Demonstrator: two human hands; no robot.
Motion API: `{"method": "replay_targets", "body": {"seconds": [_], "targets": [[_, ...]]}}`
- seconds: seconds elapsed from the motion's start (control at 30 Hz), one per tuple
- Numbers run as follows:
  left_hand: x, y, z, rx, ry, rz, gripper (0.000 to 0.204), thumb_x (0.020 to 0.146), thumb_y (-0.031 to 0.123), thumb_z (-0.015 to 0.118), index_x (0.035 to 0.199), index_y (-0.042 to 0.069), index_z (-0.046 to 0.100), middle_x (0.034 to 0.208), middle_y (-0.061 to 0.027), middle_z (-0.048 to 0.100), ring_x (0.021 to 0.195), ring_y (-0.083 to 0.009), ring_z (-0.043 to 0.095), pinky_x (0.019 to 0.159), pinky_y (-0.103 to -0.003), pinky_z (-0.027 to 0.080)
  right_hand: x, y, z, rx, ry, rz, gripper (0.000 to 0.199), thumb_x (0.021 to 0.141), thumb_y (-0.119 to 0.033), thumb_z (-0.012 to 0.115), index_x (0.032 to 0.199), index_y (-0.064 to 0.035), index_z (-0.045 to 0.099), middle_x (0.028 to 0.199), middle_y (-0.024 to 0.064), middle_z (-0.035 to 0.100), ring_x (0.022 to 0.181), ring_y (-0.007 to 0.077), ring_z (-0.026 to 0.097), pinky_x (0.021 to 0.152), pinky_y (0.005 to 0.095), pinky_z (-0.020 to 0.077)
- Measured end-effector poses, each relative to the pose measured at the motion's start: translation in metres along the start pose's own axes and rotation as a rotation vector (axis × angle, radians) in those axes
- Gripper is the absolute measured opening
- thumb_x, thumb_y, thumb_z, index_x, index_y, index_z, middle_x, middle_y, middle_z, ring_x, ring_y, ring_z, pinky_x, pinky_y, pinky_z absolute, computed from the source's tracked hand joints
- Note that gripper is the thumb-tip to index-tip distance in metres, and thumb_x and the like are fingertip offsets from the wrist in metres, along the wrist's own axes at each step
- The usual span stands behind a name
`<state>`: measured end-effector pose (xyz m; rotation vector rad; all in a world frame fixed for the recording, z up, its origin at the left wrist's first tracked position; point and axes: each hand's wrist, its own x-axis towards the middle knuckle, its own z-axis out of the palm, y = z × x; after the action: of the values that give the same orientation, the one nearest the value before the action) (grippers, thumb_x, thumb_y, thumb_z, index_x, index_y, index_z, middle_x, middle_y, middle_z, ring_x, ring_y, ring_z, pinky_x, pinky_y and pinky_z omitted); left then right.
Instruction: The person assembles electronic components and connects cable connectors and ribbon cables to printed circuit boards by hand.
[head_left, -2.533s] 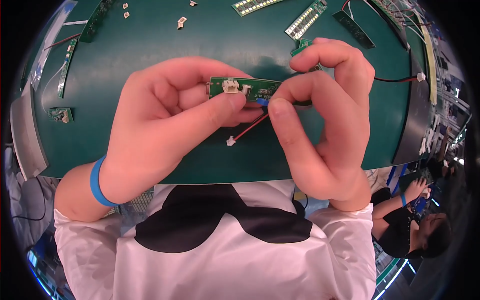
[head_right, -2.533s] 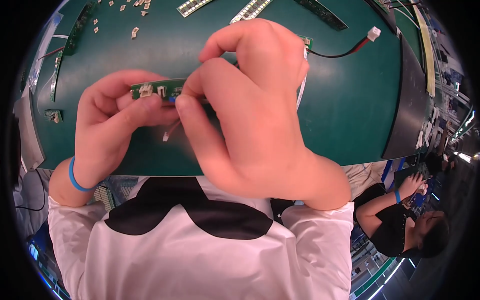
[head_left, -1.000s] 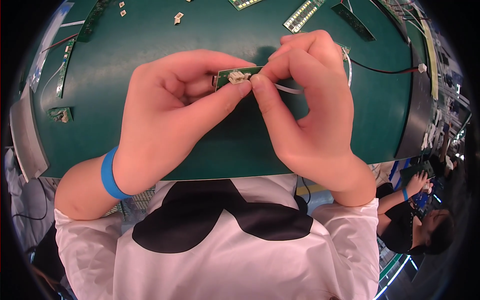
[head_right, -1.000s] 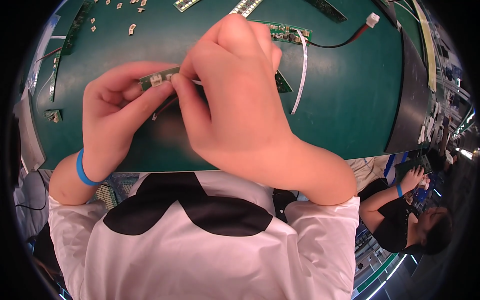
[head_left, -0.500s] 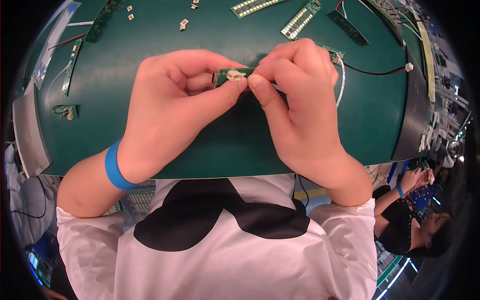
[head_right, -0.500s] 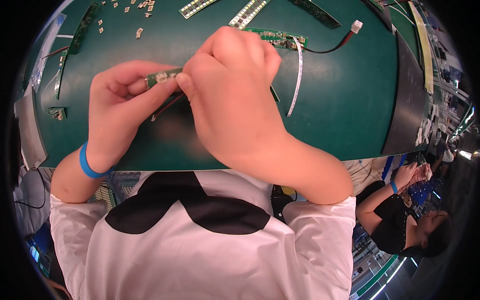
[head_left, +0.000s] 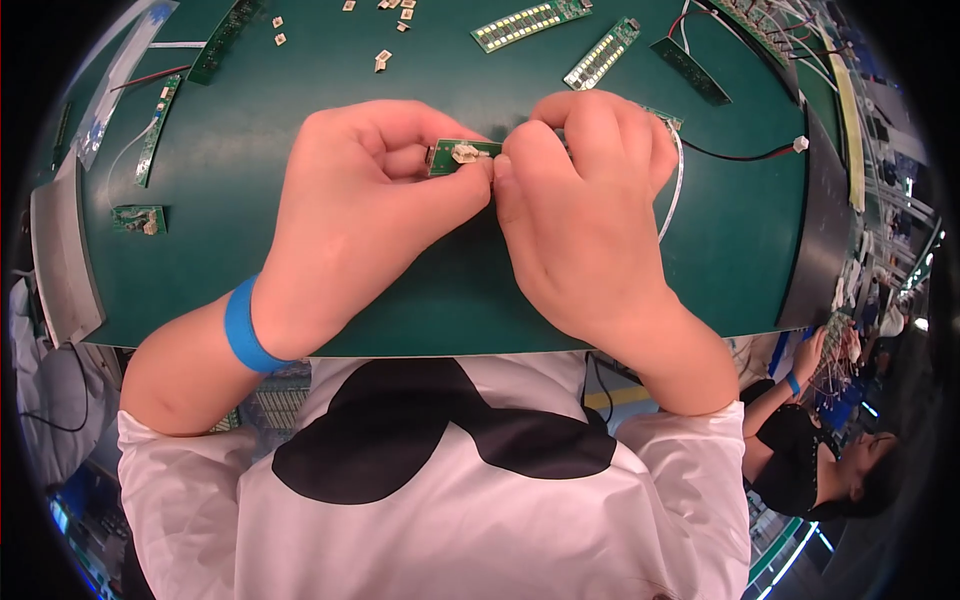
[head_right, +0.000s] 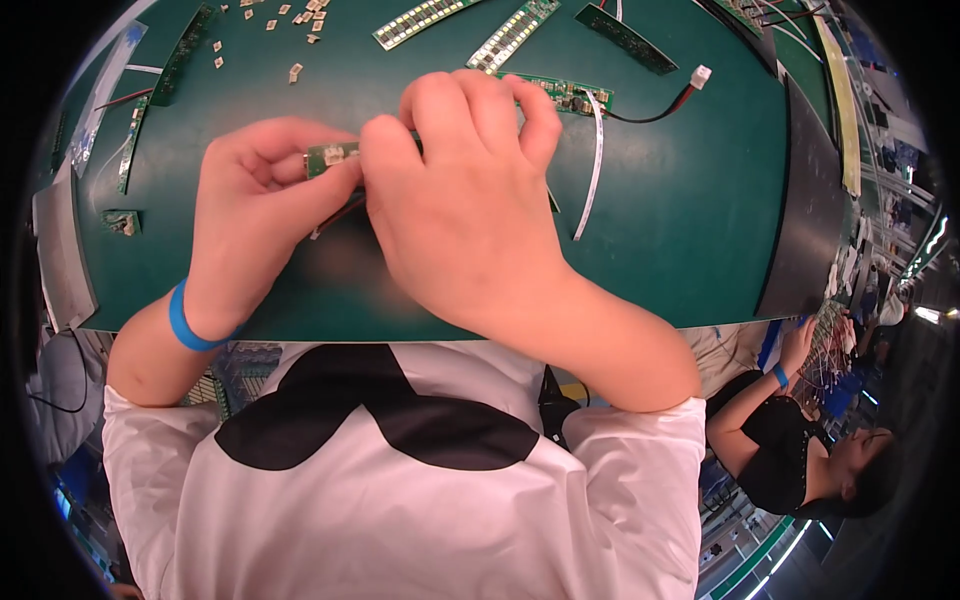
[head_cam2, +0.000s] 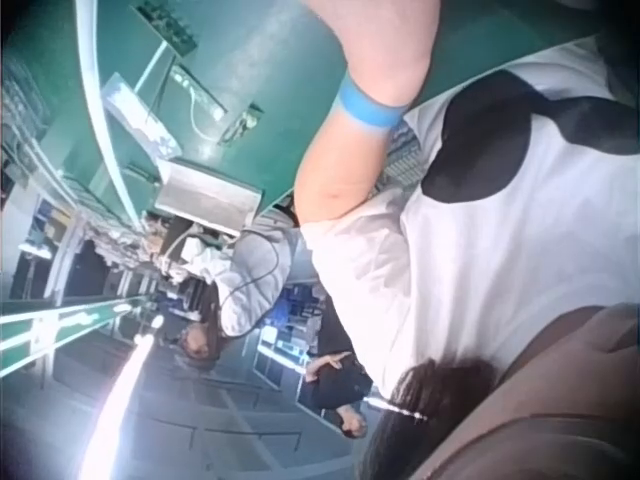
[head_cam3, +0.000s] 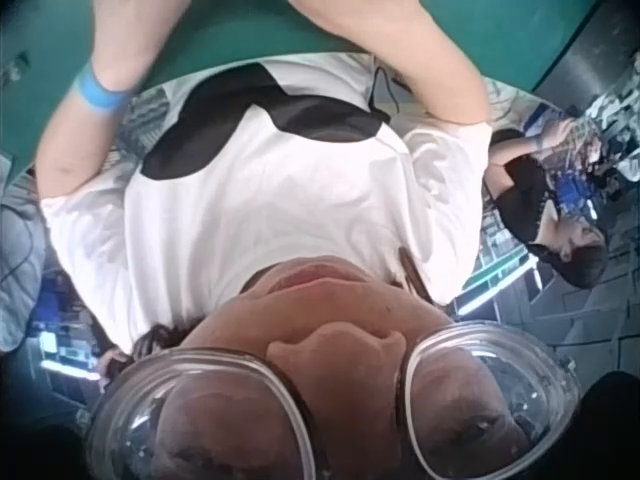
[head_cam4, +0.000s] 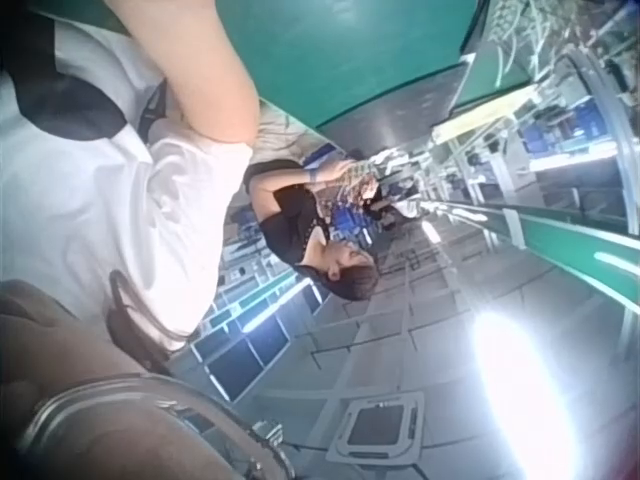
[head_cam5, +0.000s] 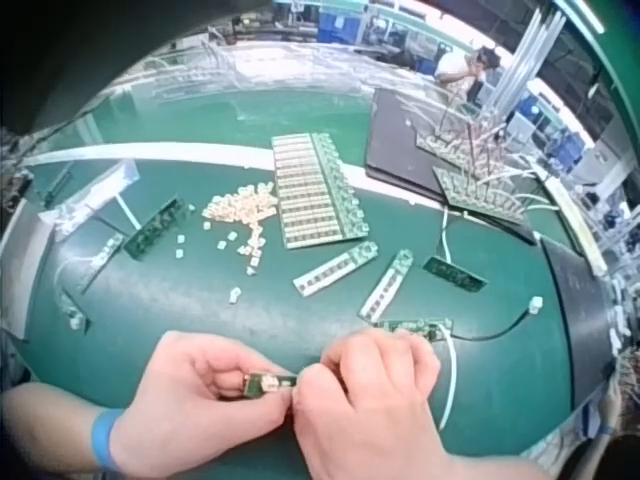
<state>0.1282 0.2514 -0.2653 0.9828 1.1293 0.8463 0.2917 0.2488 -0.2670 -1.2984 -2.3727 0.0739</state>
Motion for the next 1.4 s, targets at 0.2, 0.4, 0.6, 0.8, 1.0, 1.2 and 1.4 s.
{"method": "replay_targets", "body": {"seconds": [0.2,0.4,0.6,0.8,1.0,1.2,1.4], "targets": [[-0.002,0.001,-0.005,0.019,-0.032,0.0,0.009,0.081,-0.003,0.06,0.089,-0.005,0.062,0.082,-0.0073,0.068,0.067,-0.0046,0.058,0.057,-0.015,0.044,0.003,0.013,-0.017,0.22,0.028,0.024,0.005,0.075,-0.007,0.057,0.079,-0.0043,0.054,0.093,0.0107,0.051,0.092,0.0297,0.049,0.088,0.0446,0.0329],[-0.001,0.002,-0.004,-0.021,0.001,0.035,0.008,0.075,-0.003,0.061,0.082,-0.006,0.061,0.071,-0.0037,0.065,0.062,-0.0027,0.057,0.052,-0.015,0.042,0.006,0.054,-0.027,0.519,-0.161,-0.022,0.017,0.078,0.005,0.05,0.091,-0.0024,0.059,0.093,0.0102,0.058,0.091,0.0285,0.054,0.081,0.0342,0.0405],[-0.007,0.004,-0.004,-0.023,0.016,0.174,0.01,0.074,-0.002,0.063,0.083,-0.005,0.061,0.074,-0.0037,0.064,0.066,-0.0037,0.058,0.057,-0.017,0.045,0.007,0.048,-0.029,0.173,-0.242,-0.184,0.018,0.077,0.0,0.058,0.093,-0.0062,0.064,0.09,0.0048,0.059,0.088,0.0234,0.054,0.089,0.0352,0.0338],[-0.007,0.007,-0.018,0.577,0.098,0.932,0.007,0.082,-0.006,0.053,0.086,-0.001,0.056,0.119,-0.0201,0.054,0.111,-0.0236,0.052,0.092,-0.032,0.041,0.004,0.042,-0.019,0.408,-0.127,0.397,0.018,0.081,-0.003,0.058,0.099,-0.0033,0.062,0.074,0.0064,0.061,0.073,0.0197,0.059,0.074,0.0315,0.0441],[-0.002,0.0,-0.009,0.047,0.119,0.77,0.012,0.085,-0.001,0.057,0.09,0.0,0.045,0.12,-0.0231,0.054,0.117,-0.0267,0.051,0.09,-0.032,0.044,0.005,0.024,-0.014,1.116,0.26,0.204,0.031,0.086,0.003,0.046,0.117,0.0044,0.051,0.087,0.0068,0.059,0.082,0.0106,0.055,0.077,0.0242,0.0435],[-0.001,0.002,-0.012,-0.472,-0.029,0.548,0.009,0.097,0.011,0.04,0.1,0.002,0.04,0.118,-0.0313,0.052,0.107,-0.0382,0.057,0.092,-0.04,0.046,0.008,0.023,-0.024,1.14,0.201,0.18,0.031,0.082,0.001,0.04,0.108,0.0057,0.056,0.091,0.007,0.055,0.079,0.0125,0.052,0.077,0.0244,0.0419],[-0.004,0.007,-0.011,-0.345,0.035,0.339,0.026,0.096,0.018,0.045,0.114,-0.001,0.042,0.108,-0.0263,0.06,0.097,-0.0313,0.063,0.084,-0.038,0.05,0.019,0.014,-0.021,1.605,0.006,0.145,0.038,0.095,-0.029,0.04,0.107,0.0052,0.051,0.081,0.0009,0.042,0.065,0.0072,0.037,0.065,0.0251,0.0407]]}}
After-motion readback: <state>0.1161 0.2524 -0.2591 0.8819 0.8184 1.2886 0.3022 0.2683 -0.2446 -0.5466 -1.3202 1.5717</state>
